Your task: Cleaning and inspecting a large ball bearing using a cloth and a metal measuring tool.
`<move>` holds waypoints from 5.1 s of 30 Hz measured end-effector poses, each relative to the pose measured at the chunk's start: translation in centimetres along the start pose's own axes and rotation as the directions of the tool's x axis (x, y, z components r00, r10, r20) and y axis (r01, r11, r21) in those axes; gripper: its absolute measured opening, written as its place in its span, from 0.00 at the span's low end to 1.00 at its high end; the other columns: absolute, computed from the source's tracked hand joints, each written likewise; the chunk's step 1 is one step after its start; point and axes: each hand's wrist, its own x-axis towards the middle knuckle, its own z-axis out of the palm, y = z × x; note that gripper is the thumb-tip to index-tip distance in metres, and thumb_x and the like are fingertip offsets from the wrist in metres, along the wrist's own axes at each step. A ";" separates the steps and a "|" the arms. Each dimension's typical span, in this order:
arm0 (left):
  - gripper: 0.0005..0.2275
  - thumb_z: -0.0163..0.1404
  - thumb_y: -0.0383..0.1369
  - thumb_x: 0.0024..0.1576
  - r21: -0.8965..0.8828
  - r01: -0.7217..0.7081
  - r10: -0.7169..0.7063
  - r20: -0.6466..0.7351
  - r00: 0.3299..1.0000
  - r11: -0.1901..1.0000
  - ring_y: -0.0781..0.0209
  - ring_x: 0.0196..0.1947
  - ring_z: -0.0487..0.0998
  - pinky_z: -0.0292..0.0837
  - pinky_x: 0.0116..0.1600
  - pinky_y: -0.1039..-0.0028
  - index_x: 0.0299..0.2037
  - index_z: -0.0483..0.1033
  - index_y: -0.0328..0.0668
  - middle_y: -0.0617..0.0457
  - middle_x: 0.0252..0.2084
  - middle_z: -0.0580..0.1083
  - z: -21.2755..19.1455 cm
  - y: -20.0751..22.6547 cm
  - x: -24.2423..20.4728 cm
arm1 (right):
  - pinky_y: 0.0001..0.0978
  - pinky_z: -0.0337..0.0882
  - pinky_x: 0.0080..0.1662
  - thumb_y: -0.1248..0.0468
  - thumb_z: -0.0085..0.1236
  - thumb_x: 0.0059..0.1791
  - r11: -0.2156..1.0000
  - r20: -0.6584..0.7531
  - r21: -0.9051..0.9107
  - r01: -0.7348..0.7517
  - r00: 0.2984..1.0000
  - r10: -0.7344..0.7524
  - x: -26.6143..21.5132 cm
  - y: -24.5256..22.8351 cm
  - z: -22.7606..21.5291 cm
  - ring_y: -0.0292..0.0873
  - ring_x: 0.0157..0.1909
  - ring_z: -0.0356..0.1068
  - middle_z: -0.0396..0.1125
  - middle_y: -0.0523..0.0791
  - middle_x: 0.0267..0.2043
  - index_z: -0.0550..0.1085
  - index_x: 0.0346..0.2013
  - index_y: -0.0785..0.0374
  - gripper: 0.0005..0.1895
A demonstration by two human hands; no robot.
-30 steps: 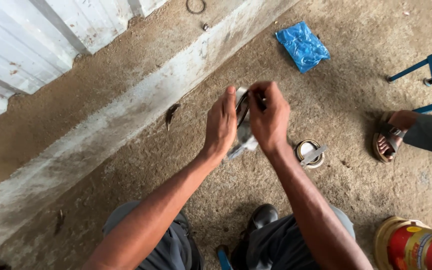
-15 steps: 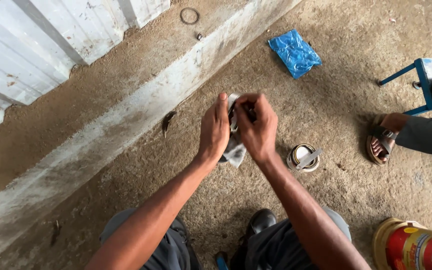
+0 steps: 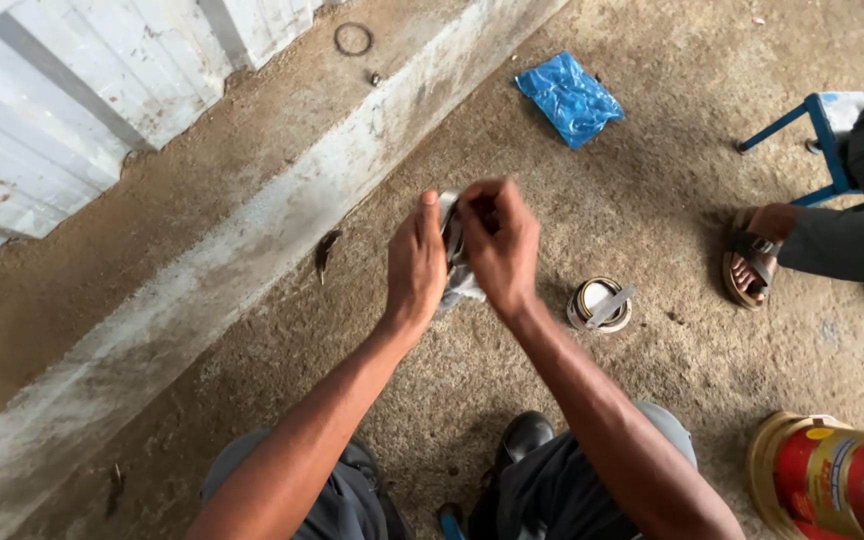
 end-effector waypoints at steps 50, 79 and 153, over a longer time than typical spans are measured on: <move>0.26 0.41 0.54 0.66 -0.882 0.113 0.221 0.236 0.946 0.458 0.67 0.14 0.55 0.50 0.21 0.74 0.18 0.58 0.48 0.60 0.14 0.55 -6.5 9.7 -8.5 | 0.27 0.67 0.40 0.65 0.61 0.52 0.113 0.322 0.939 -0.325 0.946 0.042 2.1 -10.2 -6.6 0.36 0.40 0.65 0.68 0.42 0.43 0.71 0.51 0.60 0.13; 0.20 0.53 0.51 0.60 -0.743 -0.486 0.224 -0.432 0.873 0.460 0.72 0.17 0.58 0.58 0.25 0.78 0.26 0.64 0.48 0.63 0.17 0.60 -16.7 14.9 -25.7 | 0.25 0.71 0.37 0.68 0.57 0.52 -0.039 0.531 0.846 -0.532 0.847 -0.027 -6.1 -28.4 2.0 0.37 0.34 0.68 0.69 0.43 0.36 0.72 0.45 0.61 0.07; 0.25 0.39 0.59 0.65 -0.405 -0.249 0.108 -0.341 0.934 0.879 0.73 0.16 0.59 0.55 0.20 0.77 0.29 0.64 0.46 0.62 0.19 0.59 -23.6 3.4 -12.0 | 0.36 0.79 0.37 0.69 0.60 0.53 0.773 0.419 0.054 0.632 0.688 -0.592 -4.0 -21.7 14.7 0.41 0.36 0.74 0.74 0.49 0.37 0.76 0.38 0.65 0.02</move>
